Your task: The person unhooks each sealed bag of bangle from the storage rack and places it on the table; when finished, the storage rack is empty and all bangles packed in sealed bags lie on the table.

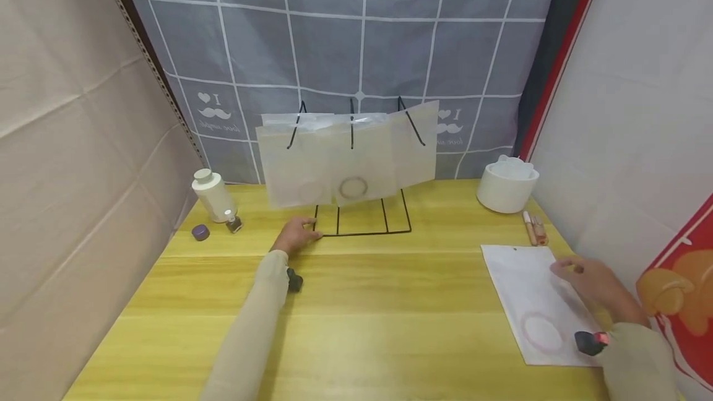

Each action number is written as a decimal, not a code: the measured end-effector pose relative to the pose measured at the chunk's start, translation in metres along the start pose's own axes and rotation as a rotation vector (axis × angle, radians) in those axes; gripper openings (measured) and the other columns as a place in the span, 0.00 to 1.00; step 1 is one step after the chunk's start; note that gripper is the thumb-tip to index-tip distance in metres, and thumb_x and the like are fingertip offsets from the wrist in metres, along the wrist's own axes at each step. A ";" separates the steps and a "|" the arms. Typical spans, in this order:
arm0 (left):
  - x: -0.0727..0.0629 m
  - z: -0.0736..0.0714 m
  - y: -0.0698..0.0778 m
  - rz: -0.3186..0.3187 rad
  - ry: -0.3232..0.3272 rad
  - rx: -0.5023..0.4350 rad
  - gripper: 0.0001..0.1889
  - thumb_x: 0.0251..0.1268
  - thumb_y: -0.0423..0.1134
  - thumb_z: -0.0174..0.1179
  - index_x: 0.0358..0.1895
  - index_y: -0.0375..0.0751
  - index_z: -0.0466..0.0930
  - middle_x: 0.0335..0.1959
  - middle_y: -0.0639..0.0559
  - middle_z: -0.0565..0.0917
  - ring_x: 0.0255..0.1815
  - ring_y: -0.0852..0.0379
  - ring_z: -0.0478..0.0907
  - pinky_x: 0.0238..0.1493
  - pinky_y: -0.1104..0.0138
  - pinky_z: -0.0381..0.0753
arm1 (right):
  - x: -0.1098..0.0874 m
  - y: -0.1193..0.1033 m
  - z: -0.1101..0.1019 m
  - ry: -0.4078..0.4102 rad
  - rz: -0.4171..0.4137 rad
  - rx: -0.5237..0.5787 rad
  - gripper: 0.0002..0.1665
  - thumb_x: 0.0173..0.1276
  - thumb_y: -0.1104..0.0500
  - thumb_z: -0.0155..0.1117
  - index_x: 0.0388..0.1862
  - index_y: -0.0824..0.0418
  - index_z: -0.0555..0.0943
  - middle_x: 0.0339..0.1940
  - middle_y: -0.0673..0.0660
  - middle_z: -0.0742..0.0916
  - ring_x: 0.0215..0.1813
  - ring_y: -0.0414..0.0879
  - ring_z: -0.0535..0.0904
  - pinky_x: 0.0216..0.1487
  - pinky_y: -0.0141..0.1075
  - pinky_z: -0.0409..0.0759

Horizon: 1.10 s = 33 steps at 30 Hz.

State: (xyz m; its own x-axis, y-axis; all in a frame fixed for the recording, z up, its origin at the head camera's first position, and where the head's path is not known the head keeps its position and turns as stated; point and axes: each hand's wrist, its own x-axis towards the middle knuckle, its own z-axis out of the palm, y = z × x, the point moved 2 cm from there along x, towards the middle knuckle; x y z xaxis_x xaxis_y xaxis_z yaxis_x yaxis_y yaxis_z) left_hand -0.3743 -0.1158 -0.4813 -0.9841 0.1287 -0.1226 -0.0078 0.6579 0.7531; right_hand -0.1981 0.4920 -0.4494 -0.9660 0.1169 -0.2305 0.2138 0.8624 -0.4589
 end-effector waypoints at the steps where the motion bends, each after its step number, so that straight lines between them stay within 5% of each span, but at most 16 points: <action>1: 0.000 -0.001 -0.001 -0.002 0.005 0.008 0.28 0.67 0.42 0.68 0.69 0.41 0.76 0.71 0.41 0.73 0.75 0.38 0.65 0.70 0.45 0.68 | 0.003 -0.010 -0.002 0.018 -0.029 0.005 0.42 0.77 0.38 0.54 0.59 0.79 0.74 0.44 0.74 0.80 0.43 0.60 0.75 0.35 0.40 0.76; 6: 0.000 -0.003 -0.007 -0.015 0.019 0.020 0.28 0.66 0.43 0.69 0.69 0.42 0.77 0.71 0.42 0.74 0.75 0.39 0.65 0.71 0.45 0.68 | 0.031 -0.072 0.001 0.151 -0.219 0.069 0.30 0.79 0.45 0.56 0.54 0.74 0.79 0.37 0.61 0.84 0.36 0.43 0.76 0.32 0.33 0.76; 10: -0.002 -0.003 -0.010 -0.024 0.023 0.017 0.28 0.66 0.43 0.69 0.69 0.42 0.77 0.71 0.41 0.73 0.74 0.38 0.65 0.70 0.45 0.69 | 0.070 -0.119 0.015 0.264 -0.378 0.187 0.22 0.79 0.51 0.57 0.52 0.71 0.81 0.40 0.64 0.86 0.36 0.30 0.76 0.33 0.28 0.79; 14: -0.006 -0.002 -0.010 -0.037 0.029 0.014 0.28 0.67 0.43 0.68 0.69 0.43 0.77 0.71 0.41 0.73 0.74 0.39 0.65 0.70 0.45 0.70 | 0.110 -0.160 0.031 0.347 -0.501 0.280 0.19 0.78 0.57 0.58 0.56 0.72 0.81 0.53 0.74 0.84 0.51 0.53 0.83 0.50 0.48 0.83; 17: -0.007 0.000 -0.007 -0.036 0.028 0.014 0.28 0.67 0.42 0.68 0.69 0.43 0.77 0.71 0.41 0.73 0.74 0.39 0.66 0.69 0.45 0.70 | 0.135 -0.185 0.036 0.352 -0.516 0.354 0.21 0.78 0.59 0.57 0.60 0.73 0.77 0.62 0.76 0.78 0.64 0.72 0.71 0.61 0.65 0.72; 26: -0.004 0.009 0.000 -0.005 0.013 0.035 0.27 0.67 0.43 0.68 0.69 0.44 0.77 0.71 0.43 0.74 0.74 0.40 0.66 0.68 0.46 0.72 | 0.168 -0.233 0.005 0.413 -0.556 0.440 0.31 0.72 0.65 0.64 0.72 0.70 0.69 0.74 0.73 0.67 0.80 0.68 0.52 0.76 0.65 0.52; 29: -0.003 0.009 0.001 -0.013 0.020 0.049 0.27 0.67 0.44 0.68 0.69 0.45 0.77 0.71 0.43 0.74 0.74 0.40 0.66 0.68 0.46 0.72 | 0.171 -0.245 -0.008 0.364 -0.563 0.531 0.34 0.72 0.64 0.64 0.76 0.65 0.67 0.79 0.67 0.63 0.83 0.62 0.46 0.77 0.65 0.49; 33: -0.002 0.006 0.002 -0.025 0.043 0.066 0.27 0.67 0.44 0.69 0.68 0.46 0.78 0.71 0.43 0.74 0.74 0.40 0.67 0.69 0.46 0.71 | 0.175 -0.258 -0.017 0.278 -0.536 0.597 0.36 0.74 0.58 0.65 0.78 0.57 0.66 0.82 0.61 0.60 0.82 0.60 0.50 0.75 0.65 0.55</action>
State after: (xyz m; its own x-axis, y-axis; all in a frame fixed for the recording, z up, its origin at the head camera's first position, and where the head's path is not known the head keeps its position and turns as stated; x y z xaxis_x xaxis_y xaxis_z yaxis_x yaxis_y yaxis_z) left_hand -0.3719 -0.1106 -0.4832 -0.9904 0.0810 -0.1117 -0.0218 0.7080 0.7058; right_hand -0.4246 0.2984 -0.3570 -0.9425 -0.0489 0.3306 -0.3174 0.4400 -0.8400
